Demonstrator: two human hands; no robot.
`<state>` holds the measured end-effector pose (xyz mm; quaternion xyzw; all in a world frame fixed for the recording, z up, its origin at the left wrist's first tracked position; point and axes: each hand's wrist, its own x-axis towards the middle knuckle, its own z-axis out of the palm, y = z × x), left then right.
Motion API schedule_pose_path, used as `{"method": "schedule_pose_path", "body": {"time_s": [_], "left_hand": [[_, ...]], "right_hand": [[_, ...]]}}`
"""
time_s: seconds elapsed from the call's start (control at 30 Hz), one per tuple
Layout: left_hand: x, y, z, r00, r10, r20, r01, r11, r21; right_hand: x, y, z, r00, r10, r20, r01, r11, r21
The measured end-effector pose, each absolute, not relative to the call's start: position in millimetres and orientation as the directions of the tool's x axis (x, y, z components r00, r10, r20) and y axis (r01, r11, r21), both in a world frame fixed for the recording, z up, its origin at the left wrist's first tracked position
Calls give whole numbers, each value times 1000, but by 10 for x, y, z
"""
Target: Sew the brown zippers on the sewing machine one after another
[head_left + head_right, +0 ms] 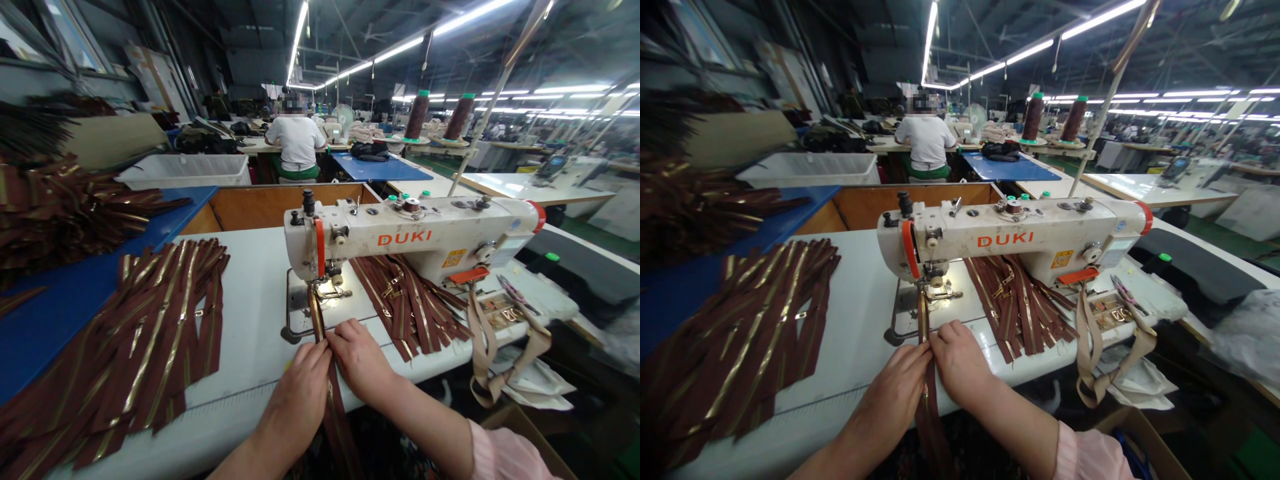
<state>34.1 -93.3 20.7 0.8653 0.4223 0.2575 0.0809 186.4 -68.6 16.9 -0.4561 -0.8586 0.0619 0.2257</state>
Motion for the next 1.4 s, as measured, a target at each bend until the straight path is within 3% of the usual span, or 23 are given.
{"method": "schedule_pose_path", "body": {"time_s": [0.27,0.47,0.77,1.0,1.27,1.4], "left_hand": [[275,-910,233,530,716,454,629,-691,356],[114,-712,200,521,662,540,623,-726,290],[47,-358,213,712,628,314,594,-777,207],[34,-411,223,684,617,389,570,-785,243],[47,-440,237,664,634,396,584,-771,255],[51,-442,239,659,636,402,581,-770,265]], "right_hand": [[1850,-700,234,-537,801,265,786,589,-185],[1857,-706,256,-595,757,269,769,634,-83],[1844,-699,286,-668,697,260,726,687,25],[1927,-674,312,-637,735,233,754,657,-9],[2010,-659,370,-602,759,248,745,646,-169],[1965,-643,396,-637,732,240,722,676,-148]]}}
